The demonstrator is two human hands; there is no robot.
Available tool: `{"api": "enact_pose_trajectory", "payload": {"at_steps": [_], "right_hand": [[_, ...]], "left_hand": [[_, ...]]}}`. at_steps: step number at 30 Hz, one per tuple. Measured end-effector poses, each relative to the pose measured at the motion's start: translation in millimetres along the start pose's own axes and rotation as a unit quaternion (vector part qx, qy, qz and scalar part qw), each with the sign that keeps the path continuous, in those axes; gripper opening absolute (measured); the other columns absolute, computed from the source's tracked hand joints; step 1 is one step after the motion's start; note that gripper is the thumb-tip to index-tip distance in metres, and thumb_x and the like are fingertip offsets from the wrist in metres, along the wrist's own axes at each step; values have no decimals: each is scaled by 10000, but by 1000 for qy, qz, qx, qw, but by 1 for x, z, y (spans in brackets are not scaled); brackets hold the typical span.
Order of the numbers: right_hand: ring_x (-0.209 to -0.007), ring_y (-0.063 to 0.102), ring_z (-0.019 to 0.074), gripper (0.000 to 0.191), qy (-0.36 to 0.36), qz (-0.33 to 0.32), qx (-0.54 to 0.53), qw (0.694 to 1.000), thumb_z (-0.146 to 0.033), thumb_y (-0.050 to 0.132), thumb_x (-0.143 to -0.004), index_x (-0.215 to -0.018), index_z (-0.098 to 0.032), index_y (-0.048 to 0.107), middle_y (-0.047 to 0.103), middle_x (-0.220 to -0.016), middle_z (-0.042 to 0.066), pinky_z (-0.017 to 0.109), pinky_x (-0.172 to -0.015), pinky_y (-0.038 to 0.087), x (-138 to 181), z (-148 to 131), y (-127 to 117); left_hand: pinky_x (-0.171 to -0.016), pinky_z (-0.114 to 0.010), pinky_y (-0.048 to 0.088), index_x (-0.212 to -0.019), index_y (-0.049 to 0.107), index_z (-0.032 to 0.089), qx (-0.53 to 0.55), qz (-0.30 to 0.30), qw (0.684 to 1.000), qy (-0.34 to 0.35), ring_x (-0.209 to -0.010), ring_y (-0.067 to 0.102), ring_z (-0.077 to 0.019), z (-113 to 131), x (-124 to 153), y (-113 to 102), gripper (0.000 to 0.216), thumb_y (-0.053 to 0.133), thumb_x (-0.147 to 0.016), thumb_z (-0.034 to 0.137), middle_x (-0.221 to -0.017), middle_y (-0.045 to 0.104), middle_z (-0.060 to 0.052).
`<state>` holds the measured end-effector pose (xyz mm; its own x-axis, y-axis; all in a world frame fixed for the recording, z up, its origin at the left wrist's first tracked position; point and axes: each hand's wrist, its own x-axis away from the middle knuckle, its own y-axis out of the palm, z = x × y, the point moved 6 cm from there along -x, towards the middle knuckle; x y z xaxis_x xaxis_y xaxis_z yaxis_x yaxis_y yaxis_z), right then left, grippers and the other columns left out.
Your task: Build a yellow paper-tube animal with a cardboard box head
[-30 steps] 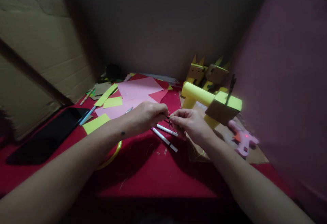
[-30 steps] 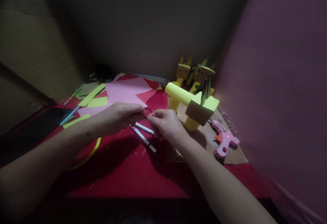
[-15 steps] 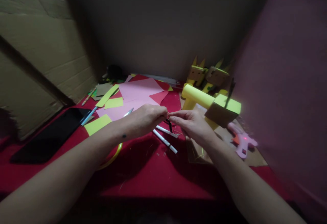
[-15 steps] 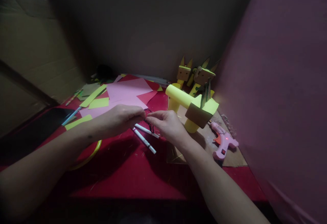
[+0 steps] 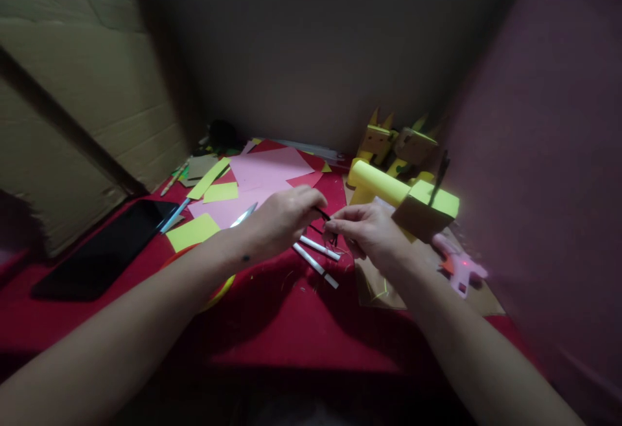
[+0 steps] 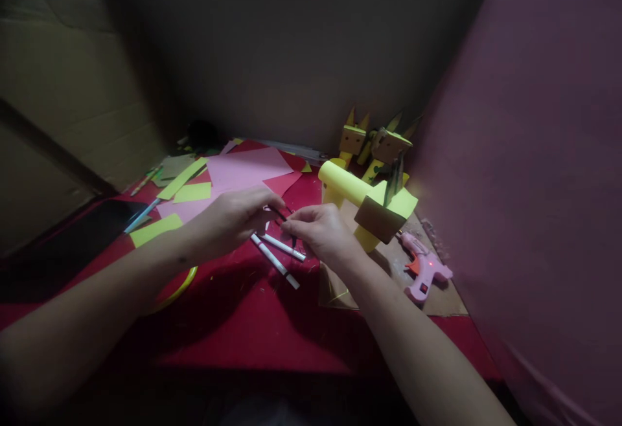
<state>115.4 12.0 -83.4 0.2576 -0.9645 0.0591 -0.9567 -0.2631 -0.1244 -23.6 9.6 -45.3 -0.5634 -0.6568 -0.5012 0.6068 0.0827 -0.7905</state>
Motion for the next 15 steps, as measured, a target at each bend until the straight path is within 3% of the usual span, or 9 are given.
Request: {"api": "enact_pose_trajectory", "payload": {"at_steps": [3,8,12,15], "right_hand": [[-311,388,42,197,-30,20,-51,998,-330,785,-693,-655,-147,724,646,-500,-2,187,-299,259,0,-6,-9],[-381,546,82,167,-60,29,-158,985,-296,804,-669,-678,-161,706,733,-644,30,196,-340,377,-3,-2,-17],[-370,537,56,145,-95,54,-196,975,-271,818,-685,-706,-167,720,747,-668,18,177,-363,387,-2,-3,-21],[-332,481,34,153,-105,76,-190,973,-272,828,-693,-684,-163,721,734,-642,4,162,-327,335,1,-5,-22]], "left_hand": [[-632,-251,455,-999,613,177,17,45,997,-53,-705,591,-137,-13,-4,-9,162,576,-851,122,-903,658,-44],[-552,-233,430,-908,665,167,38,-18,982,-185,-543,590,-118,-36,10,-35,99,585,-863,206,-703,667,-9],[-619,-265,433,-878,708,187,-102,-108,964,-219,-692,650,-179,-57,42,-61,137,599,-865,268,-806,734,-58],[-613,-307,421,-878,715,154,-221,-126,923,-289,-710,647,-234,-88,72,-82,172,577,-867,256,-842,741,-126]]}}
